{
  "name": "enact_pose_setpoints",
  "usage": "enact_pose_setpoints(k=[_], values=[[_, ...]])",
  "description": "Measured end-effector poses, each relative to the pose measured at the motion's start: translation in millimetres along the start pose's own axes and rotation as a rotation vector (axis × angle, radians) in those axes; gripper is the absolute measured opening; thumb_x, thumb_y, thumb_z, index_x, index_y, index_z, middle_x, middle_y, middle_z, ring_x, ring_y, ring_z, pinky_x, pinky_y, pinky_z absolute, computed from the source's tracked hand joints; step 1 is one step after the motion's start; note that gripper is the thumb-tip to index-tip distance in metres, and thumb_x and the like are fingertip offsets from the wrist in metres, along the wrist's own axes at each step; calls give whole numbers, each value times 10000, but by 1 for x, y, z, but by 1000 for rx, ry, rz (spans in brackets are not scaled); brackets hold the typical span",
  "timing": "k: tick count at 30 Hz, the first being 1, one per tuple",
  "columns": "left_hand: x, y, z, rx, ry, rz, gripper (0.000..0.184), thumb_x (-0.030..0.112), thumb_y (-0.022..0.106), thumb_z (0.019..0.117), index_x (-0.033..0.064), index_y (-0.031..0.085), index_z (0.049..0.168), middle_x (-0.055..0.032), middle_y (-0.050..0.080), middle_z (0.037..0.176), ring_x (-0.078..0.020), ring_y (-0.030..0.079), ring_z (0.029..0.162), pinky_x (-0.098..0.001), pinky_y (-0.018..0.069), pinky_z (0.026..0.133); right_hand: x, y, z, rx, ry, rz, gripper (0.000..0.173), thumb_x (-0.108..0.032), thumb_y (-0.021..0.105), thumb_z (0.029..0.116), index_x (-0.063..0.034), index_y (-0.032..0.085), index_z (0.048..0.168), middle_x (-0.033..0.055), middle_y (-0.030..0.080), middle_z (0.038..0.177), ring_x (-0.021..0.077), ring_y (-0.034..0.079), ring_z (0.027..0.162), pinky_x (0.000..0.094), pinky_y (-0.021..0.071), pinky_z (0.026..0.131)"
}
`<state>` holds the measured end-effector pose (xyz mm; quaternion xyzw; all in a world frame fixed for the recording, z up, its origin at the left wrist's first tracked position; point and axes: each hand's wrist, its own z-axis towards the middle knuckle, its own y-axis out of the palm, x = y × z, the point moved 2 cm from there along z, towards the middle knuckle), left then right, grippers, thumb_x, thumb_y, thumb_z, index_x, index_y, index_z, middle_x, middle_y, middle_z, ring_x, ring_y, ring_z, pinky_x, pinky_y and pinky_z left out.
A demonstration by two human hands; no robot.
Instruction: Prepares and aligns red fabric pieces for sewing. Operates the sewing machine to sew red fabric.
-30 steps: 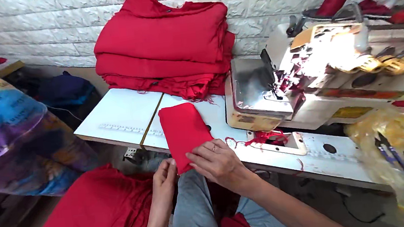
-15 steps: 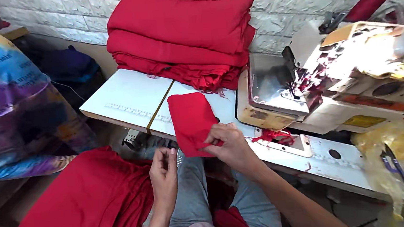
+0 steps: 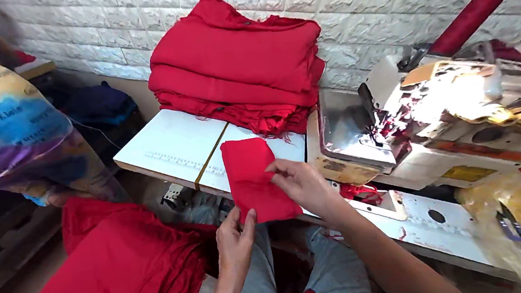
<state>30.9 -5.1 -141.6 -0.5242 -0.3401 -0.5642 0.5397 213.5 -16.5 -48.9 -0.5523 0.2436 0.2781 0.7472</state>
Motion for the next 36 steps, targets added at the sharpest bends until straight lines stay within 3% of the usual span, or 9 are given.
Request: enact_pose_setpoints(k=[4, 9, 14, 17, 21, 24, 26, 31, 36], values=[[1, -3, -3, 169, 148, 74, 343, 246, 707, 922, 7, 557, 1116, 12, 545, 794, -35, 499, 602, -192, 443, 538, -6, -23, 49, 1, -1, -104, 210, -93, 518, 1041, -38, 713, 1098, 131, 702, 891, 274, 677, 820, 528, 542, 764], [25, -7, 7, 101, 296, -60, 147, 121, 575, 1006, -5, 634, 1054, 3, 625, 815, -33, 589, 659, -183, 513, 592, 8, -36, 127, 59, 22, -18, 272, -114, 451, 1070, 39, 664, 1138, 212, 678, 1002, 328, 659, 948, 554, 510, 862], [45, -7, 28, -237, -86, -535, 494, 249, 208, 1129, -36, 612, 1153, -93, 749, 1006, -177, 744, 874, -322, 624, 733, -8, -56, 167, 291, -238, -15, 261, -151, 462, 1060, 6, 663, 1008, 111, 620, 832, 205, 596, 777, 434, 488, 745], [59, -7, 41, -378, -379, -791, 776, 462, 6, 1097, -29, 588, 1246, -141, 739, 1135, -245, 729, 1056, -403, 607, 890, -26, -66, 161, 392, -457, -30, 255, -166, 484, 1063, -9, 653, 957, 52, 577, 783, 108, 532, 707, 311, 450, 693], [59, -5, 57, -503, -489, -959, 954, 604, -86, 1020, -42, 537, 1342, -181, 679, 1291, -292, 661, 1214, -457, 551, 992, -42, -58, 110, 393, -631, -62, 239, -141, 514, 1048, 8, 693, 996, 74, 647, 848, 95, 583, 738, 270, 493, 697], [60, -3, 67, -479, -541, -988, 940, 640, -51, 1017, -36, 512, 1348, -186, 684, 1254, -302, 678, 1166, -474, 555, 969, -34, -29, 48, 320, -739, -131, 215, -140, 574, 1004, -8, 743, 986, 99, 699, 902, 170, 670, 844, 341, 565, 790], [64, 1, 72, -363, -572, -965, 726, 575, 76, 1075, 42, 540, 1240, -127, 728, 1031, -241, 735, 933, -405, 618, 803, -21, -5, 11, 322, -807, -137, 207, -163, 597, 1009, -38, 760, 982, 87, 702, 832, 186, 671, 803, 333, 558, 754], [66, 9, 77, -200, -501, -715, 140, 71, 463, 1067, 7, 581, 1105, -84, 705, 867, -140, 716, 779, -299, 610, 723, -8, 23, -51, 324, -848, -232, 186, -166, 577, 1041, -63, 732, 1033, 72, 601, 734, 210, 584, 697, 307, 499, 689], [65, 13, 72, -226, -361, -514, 130, 43, 484, 1064, -17, 579, 1128, -70, 716, 857, -113, 718, 754, -272, 611, 716, -10, 31, -75, 335, -857, -208, 141, -119, 596, 1021, -75, 718, 1077, 57, 556, 712, 196, 541, 660, 290, 474, 661]])
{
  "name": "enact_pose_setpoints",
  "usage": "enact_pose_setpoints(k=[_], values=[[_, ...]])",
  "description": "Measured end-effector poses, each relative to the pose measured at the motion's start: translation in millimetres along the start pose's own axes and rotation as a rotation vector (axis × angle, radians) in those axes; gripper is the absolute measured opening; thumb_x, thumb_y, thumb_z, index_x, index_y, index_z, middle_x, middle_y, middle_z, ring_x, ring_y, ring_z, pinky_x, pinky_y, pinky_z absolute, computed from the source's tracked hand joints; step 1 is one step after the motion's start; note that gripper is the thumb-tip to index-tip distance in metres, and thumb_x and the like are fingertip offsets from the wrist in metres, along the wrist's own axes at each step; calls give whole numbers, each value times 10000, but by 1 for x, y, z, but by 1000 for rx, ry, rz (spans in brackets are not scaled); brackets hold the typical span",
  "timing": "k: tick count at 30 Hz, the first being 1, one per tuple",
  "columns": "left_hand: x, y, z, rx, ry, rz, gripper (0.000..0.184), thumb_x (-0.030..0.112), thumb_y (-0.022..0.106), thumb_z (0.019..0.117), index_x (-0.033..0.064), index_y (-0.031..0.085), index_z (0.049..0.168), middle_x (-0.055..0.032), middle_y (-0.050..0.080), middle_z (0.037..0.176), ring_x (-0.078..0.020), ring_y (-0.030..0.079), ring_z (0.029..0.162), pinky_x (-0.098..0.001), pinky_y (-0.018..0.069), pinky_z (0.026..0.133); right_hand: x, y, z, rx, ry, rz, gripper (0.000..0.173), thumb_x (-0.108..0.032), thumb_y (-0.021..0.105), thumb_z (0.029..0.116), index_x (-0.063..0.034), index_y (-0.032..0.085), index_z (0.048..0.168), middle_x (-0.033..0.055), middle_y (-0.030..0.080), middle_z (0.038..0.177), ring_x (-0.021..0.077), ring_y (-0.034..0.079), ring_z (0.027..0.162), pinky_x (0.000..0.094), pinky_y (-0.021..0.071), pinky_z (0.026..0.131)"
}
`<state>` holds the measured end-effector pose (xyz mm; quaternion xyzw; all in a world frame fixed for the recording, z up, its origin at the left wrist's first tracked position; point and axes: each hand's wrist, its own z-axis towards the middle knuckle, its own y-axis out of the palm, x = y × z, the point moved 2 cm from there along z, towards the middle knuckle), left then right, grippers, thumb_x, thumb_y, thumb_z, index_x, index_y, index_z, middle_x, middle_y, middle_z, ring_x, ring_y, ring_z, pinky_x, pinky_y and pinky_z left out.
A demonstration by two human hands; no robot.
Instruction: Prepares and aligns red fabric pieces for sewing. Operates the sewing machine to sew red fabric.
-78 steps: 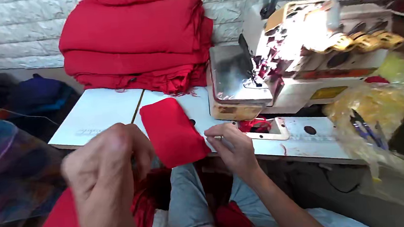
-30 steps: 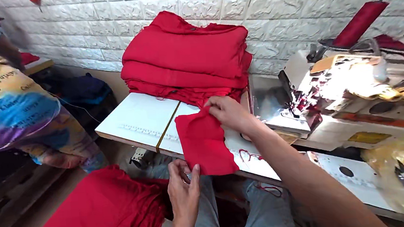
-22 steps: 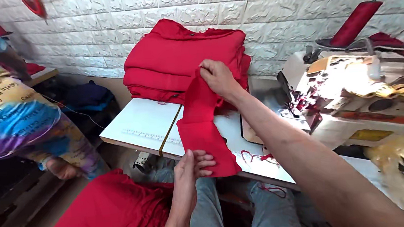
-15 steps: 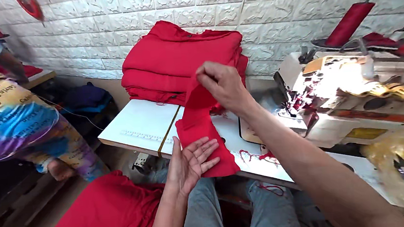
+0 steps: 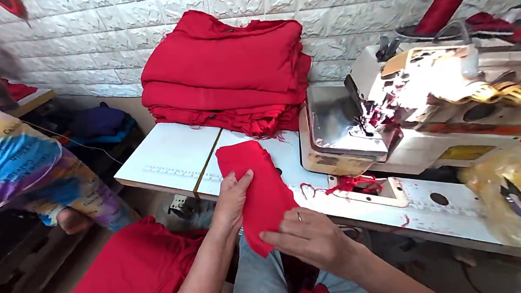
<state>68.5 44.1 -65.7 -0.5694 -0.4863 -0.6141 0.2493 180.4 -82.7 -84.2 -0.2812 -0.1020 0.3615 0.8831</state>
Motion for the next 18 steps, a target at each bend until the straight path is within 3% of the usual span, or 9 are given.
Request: enact_pose_setpoints(k=[2, 6, 8, 10, 11, 12, 14, 18], values=[[-3, -1, -3, 6, 53, 59, 158, 74, 484, 1073, -23, 579, 1153, -68, 717, 862, -105, 717, 754, -269, 613, 719, -7, -2, -3, -5, 6, 43, 139, -124, 594, 1026, -80, 716, 1079, 51, 542, 703, 186, 526, 647, 281, 460, 642], [-10, -9, -6, 6, 205, 188, 207, 109, 533, 1061, -23, 666, 973, -53, 715, 788, -89, 702, 709, -256, 602, 690, -19, -5, -5, 4, 29, 147, 150, -186, 599, 1033, -110, 728, 1041, 40, 545, 705, 170, 522, 642, 274, 442, 613], [-12, -14, -11, -26, 304, 284, 160, 92, 626, 1007, -7, 717, 922, -43, 725, 797, -83, 699, 728, -259, 597, 713, -22, -7, -5, 4, 98, 213, 173, -250, 601, 1033, -141, 734, 1011, 42, 612, 837, 156, 565, 776, 269, 455, 715], [-14, -15, -18, -40, 364, 317, 80, 60, 697, 949, -12, 720, 974, -57, 748, 851, -98, 723, 776, -269, 612, 754, -21, -8, -4, 11, 182, 314, 180, -251, 609, 1032, -123, 732, 1002, 47, 690, 1002, 130, 632, 952, 248, 502, 865], [-14, -14, -22, -54, 374, 304, 111, 35, 706, 934, -25, 702, 1027, -68, 755, 878, -106, 733, 794, -271, 619, 768, -19, -10, -3, 29, 234, 368, 181, -226, 610, 1033, -96, 734, 1008, 46, 715, 1014, 110, 661, 977, 229, 529, 884], [-14, -13, -25, -70, 380, 294, 140, 25, 703, 933, -33, 690, 1060, -68, 757, 890, -107, 735, 799, -268, 620, 771, -17, -11, -1, 52, 290, 417, 174, -192, 610, 1031, -70, 734, 1019, 49, 731, 995, 89, 679, 966, 211, 543, 878], [-13, -10, -31, -99, 413, 296, 90, 42, 685, 947, -17, 711, 1010, -38, 746, 854, -81, 715, 770, -247, 605, 748, -12, -14, 2, 100, 409, 475, 163, -141, 625, 1015, -26, 737, 1037, 57, 734, 966, 43, 684, 927, 165, 554, 856], [-11, -6, -39, -185, 467, 291, 76, 43, 685, 945, -1, 732, 985, -19, 741, 868, -63, 702, 779, -230, 598, 749, 1, -14, 6, 180, 565, 511, 197, -151, 635, 1013, 18, 736, 1003, 44, 724, 938, 0, 666, 859, 139, 555, 787]])
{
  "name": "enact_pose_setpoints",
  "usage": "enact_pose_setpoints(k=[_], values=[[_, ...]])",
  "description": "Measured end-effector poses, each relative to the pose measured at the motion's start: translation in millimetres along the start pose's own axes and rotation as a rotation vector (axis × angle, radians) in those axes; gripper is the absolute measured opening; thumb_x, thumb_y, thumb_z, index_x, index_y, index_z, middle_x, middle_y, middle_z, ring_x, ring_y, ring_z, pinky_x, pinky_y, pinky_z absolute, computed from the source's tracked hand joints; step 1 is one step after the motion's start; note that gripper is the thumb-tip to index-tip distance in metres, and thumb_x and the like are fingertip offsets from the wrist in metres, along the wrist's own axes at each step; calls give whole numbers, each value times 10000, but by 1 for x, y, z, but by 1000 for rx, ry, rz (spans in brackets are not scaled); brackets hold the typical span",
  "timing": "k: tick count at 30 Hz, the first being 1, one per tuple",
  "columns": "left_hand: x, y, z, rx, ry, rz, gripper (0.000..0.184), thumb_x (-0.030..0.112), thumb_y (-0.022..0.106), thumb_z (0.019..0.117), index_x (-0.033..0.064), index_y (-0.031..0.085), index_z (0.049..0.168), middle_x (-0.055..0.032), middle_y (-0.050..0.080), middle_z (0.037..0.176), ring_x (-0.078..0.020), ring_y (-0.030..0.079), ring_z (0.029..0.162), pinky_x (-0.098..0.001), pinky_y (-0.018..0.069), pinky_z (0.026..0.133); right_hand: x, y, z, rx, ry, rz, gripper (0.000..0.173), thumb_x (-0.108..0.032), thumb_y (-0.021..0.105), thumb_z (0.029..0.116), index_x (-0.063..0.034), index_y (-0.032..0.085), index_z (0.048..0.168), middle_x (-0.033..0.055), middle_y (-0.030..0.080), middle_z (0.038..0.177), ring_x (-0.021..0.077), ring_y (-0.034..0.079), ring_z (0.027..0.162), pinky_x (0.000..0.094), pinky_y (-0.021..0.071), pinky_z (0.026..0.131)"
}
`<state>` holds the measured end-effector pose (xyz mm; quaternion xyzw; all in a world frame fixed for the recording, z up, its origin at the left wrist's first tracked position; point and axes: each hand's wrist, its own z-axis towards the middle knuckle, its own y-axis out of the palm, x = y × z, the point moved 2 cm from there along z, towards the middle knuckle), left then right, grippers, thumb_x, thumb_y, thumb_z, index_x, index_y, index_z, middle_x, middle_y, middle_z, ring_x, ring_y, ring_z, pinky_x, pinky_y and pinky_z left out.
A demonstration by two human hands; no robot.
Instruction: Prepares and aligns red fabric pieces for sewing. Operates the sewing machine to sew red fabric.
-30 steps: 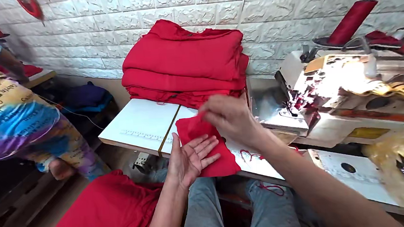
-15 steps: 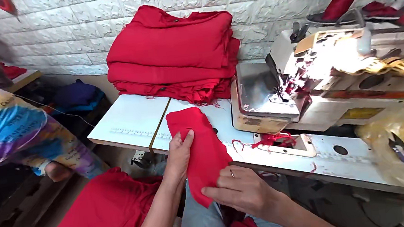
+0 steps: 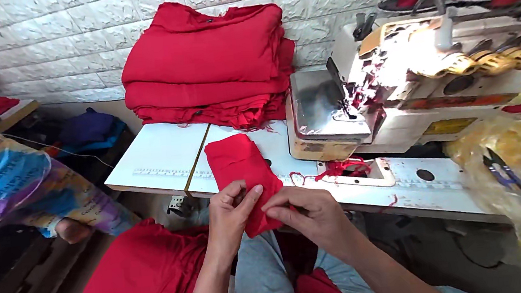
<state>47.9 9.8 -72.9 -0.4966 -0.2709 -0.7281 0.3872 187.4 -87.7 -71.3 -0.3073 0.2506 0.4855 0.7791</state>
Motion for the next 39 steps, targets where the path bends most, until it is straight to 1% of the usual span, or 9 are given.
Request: enact_pose_setpoints(k=[3, 6, 13, 22, 28, 31, 33, 36, 39], values=[[2, 2, -1, -30, 41, -60, 148, -4, 687, 930, -37, 706, 1073, -43, 757, 932, -76, 720, 824, -241, 607, 789, 4, -1, 5, 48, 25, -6, 186, -144, 632, 1011, 13, 732, 1018, 30, 730, 951, -1, 673, 874, 148, 562, 809], [0, 3, 0, -4, 88, -13, 84, 25, 683, 937, -11, 738, 989, -19, 743, 910, -53, 694, 805, -220, 589, 758, 6, 0, 9, 94, 39, -20, 170, -135, 639, 1001, 6, 727, 1031, 18, 730, 944, -8, 664, 858, 148, 555, 797], [-3, 3, -3, 5, 43, -170, 144, -50, 635, 917, -31, 736, 1019, -27, 749, 891, -53, 694, 773, -224, 590, 727, 14, 1, 13, 186, 68, -63, 149, -158, 658, 982, -17, 708, 980, -21, 690, 855, -43, 612, 779, 115, 510, 722], [-4, 4, -8, 10, 11, -184, 157, -30, 636, 937, -38, 758, 1036, -58, 772, 935, -78, 727, 824, -247, 612, 770, 21, 5, 11, 258, 77, -129, 134, -161, 649, 969, -34, 684, 943, -25, 679, 841, -40, 612, 788, 123, 508, 740], [-4, 6, -9, -42, 67, -151, 150, 21, 682, 933, -38, 744, 1056, -36, 768, 963, -75, 727, 864, -253, 612, 817, 23, 7, 8, 304, 138, -247, 149, -227, 648, 971, -94, 687, 916, -59, 676, 796, -14, 593, 753, 209, 458, 745], [2, 7, -2, -24, 126, 24, 95, 56, 683, 950, -11, 731, 999, -9, 734, 880, -51, 688, 785, -222, 589, 743, 24, 8, 6, 297, 152, -247, 245, -262, 617, 1009, -83, 661, 848, -55, 612, 730, -22, 547, 685, 178, 434, 677], [9, 1, 7, -70, 203, 163, 124, 101, 639, 995, 5, 715, 1010, 1, 722, 886, -35, 679, 791, -208, 582, 741, 27, 8, 6, 265, 106, -152, 272, -253, 612, 1018, -49, 683, 854, -7, 655, 842, -8, 604, 818, 156, 491, 749], [25, -8, 20, -177, 281, 278, 143, 134, 641, 1003, 24, 730, 1024, 7, 733, 931, -22, 685, 838, -202, 585, 780, 30, 5, 8, 190, 38, 47, 240, -243, 642, 998, -21, 714, 943, 97, 697, 1195, 124, 624, 1182, 282, 520, 1004], [39, -12, 29, -249, 326, 346, 140, 152, 671, 989, 55, 762, 1034, 21, 741, 957, -20, 688, 873, -191, 582, 808, 29, 4, 13, 153, -5, 199, 212, -214, 645, 1000, -18, 726, 997, 74, 708, 1193, 98, 630, 1183, 298, 524, 1023]])
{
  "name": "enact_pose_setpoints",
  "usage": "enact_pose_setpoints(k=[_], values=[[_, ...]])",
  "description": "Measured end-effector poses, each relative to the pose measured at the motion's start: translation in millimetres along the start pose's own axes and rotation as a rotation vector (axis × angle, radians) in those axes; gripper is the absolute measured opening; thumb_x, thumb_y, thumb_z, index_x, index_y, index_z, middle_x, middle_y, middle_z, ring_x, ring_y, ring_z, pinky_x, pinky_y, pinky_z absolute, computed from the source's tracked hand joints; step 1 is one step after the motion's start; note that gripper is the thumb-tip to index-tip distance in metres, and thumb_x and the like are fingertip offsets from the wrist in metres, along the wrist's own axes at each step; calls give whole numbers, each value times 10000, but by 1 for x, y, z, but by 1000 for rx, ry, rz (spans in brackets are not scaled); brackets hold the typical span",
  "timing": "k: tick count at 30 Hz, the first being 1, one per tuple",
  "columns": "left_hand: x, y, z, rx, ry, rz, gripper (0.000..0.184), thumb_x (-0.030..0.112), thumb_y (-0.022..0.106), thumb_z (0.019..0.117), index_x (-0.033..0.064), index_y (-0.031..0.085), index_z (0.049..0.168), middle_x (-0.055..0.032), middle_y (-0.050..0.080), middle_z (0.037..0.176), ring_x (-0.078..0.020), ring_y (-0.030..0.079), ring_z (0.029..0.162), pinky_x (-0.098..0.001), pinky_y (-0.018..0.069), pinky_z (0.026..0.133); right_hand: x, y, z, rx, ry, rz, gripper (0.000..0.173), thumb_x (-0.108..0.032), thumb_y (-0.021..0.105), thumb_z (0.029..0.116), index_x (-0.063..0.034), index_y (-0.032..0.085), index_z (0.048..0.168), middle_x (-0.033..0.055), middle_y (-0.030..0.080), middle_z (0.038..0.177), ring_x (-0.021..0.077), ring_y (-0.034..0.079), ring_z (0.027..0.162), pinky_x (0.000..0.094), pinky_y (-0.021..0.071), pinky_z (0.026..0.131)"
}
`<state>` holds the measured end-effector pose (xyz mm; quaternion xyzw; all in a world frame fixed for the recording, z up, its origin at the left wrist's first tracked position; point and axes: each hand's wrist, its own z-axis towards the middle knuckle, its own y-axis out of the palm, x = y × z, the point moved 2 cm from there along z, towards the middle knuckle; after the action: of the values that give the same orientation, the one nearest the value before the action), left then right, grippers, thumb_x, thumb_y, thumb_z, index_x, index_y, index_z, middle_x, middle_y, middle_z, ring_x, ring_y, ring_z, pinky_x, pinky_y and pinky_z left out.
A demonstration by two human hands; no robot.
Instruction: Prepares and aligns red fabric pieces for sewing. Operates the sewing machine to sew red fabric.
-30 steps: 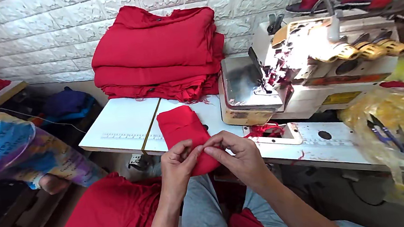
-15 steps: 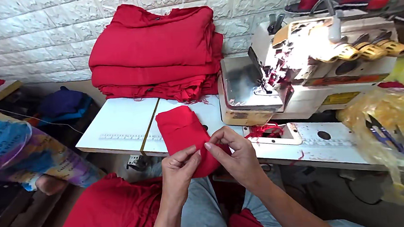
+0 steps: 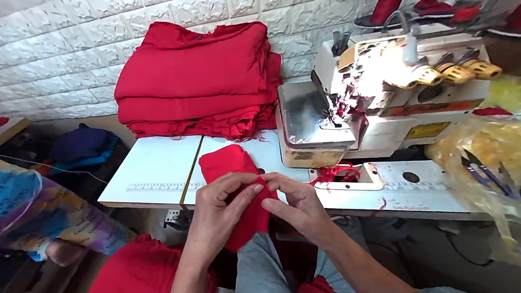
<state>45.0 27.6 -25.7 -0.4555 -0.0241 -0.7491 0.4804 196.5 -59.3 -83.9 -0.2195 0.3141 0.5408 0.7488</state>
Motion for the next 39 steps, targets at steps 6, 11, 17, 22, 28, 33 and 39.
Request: enact_pose_setpoints(k=[6, 11, 17, 22, 28, 33, 39], values=[[5, -13, 13, 35, 1, 139, 115, 203, 714, 955, 114, 778, 986, 55, 702, 909, -19, 664, 836, -177, 567, 743, -2, 5, 2, 25, -29, -25, 152, -134, 673, 971, -5, 719, 906, 26, 724, 972, 30, 660, 980, 224, 547, 896], [-1, -21, 18, 90, -38, 49, 90, 156, 717, 939, 97, 776, 972, 23, 718, 935, -61, 680, 835, -212, 580, 733, -3, 4, -4, 64, -12, -86, 158, -139, 673, 972, -6, 729, 909, 35, 731, 988, 38, 666, 996, 216, 546, 902], [-9, -24, 18, 117, -80, -40, 97, 124, 678, 963, 76, 758, 990, 3, 731, 944, -69, 682, 798, -227, 582, 710, -4, 0, -7, 116, -55, -214, 149, -117, 671, 966, 12, 734, 924, 71, 730, 995, 59, 678, 1000, 204, 557, 893], [-15, -23, 15, 153, -86, -82, 88, 98, 701, 942, 75, 772, 989, -1, 743, 957, -73, 694, 831, -235, 591, 743, -6, 0, -5, 146, -35, -334, 126, -131, 724, 916, -16, 747, 870, 62, 732, 946, 39, 681, 931, 168, 552, 834], [-14, -23, 12, 154, -13, -87, 103, 105, 706, 936, 78, 790, 989, -9, 746, 998, -98, 701, 936, -255, 589, 832, -6, 0, -4, 198, 105, -299, 151, -102, 736, 890, -18, 638, 969, -10, 706, 830, 2, 669, 749, 157, 562, 699], [-23, -20, 11, 183, -131, -186, 97, 69, 668, 954, 56, 741, 1016, 13, 726, 884, -60, 680, 795, -244, 583, 755, -17, -7, -7, -9, -129, -326, 194, -129, 673, 977, 8, 742, 1096, 40, 755, 914, 23, 693, 801, 182, 582, 756], [-39, 10, 6, 64, -233, -550, 113, 55, 617, 982, 54, 728, 1004, -10, 742, 906, -100, 711, 866, -297, 588, 847, -52, -12, -3, -320, -412, -499, 191, -65, 582, 1002, -48, 758, 1073, 67, 780, 991, 105, 727, 950, 230, 554, 899]])
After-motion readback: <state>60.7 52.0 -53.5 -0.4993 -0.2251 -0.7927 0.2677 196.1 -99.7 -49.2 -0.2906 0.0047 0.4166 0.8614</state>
